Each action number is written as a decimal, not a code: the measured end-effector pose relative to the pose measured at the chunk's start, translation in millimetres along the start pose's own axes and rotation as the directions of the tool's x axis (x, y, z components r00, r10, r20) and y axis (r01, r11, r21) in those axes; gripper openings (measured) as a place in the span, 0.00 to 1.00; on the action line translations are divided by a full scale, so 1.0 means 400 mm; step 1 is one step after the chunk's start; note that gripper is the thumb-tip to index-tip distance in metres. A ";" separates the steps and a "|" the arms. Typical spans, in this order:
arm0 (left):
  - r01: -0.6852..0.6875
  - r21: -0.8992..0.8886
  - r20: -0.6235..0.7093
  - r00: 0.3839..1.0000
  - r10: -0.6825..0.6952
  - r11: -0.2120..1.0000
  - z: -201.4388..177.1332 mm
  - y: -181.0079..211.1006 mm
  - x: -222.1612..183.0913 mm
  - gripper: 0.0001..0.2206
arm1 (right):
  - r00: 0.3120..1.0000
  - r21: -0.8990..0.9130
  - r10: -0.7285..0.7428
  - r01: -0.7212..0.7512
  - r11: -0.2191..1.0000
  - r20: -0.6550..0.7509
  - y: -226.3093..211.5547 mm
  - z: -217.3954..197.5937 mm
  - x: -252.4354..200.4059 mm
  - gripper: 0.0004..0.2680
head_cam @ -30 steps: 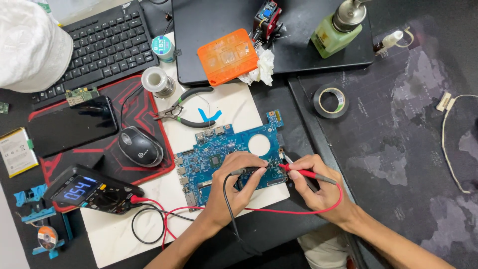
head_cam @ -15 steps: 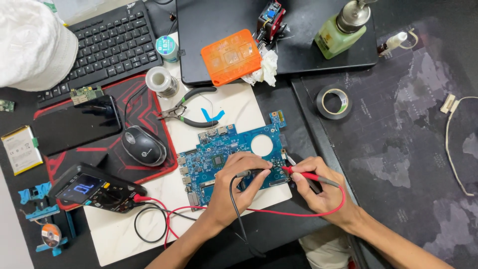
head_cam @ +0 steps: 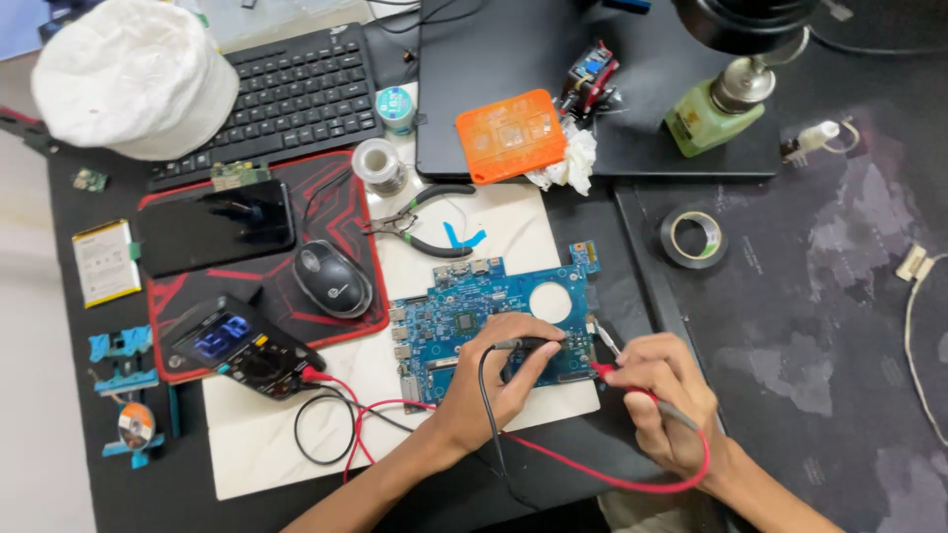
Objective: Repairing a laptop motherboard using a multimeter for diagnostics and a heat gun for component rework.
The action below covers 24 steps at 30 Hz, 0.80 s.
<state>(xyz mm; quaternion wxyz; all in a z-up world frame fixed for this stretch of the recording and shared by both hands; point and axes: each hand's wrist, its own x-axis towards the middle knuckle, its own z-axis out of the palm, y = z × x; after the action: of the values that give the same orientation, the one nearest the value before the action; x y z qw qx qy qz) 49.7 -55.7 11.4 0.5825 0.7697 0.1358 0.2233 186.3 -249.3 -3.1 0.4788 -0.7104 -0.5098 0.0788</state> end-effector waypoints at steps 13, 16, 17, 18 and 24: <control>0.005 -0.006 0.001 1.000 -0.005 1.000 -0.133 0.016 -0.179 0.08 | 0.808 -0.128 -0.444 0.524 0.842 0.388 -0.272 0.158 0.303 0.09; 0.380 -0.387 0.090 0.923 -0.375 0.840 -0.211 0.073 -0.235 0.19 | 0.793 -0.152 -0.485 0.567 0.810 0.370 -0.335 0.208 0.363 0.07; 0.373 -0.387 0.071 0.924 -0.376 0.843 -0.239 0.090 -0.262 0.19 | 0.782 -0.139 -0.498 0.579 0.803 0.374 -0.344 0.224 0.381 0.07; 0.337 -0.613 0.232 0.942 -0.244 0.715 -0.266 0.106 -0.289 0.31 | 0.795 -0.173 -0.476 0.564 0.807 0.376 -0.353 0.239 0.399 0.06; -0.044 -0.799 -0.190 0.965 -0.182 0.600 -0.429 0.013 -0.462 0.30 | 0.888 -0.215 -0.204 0.313 0.925 0.413 -0.389 0.322 0.470 0.07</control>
<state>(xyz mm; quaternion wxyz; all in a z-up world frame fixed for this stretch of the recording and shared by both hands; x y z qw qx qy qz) -196.2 -0.6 19.9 0.8500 0.3883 0.1249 0.3332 96.1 -18.2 118.0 0.2725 -0.6657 -0.6901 0.0794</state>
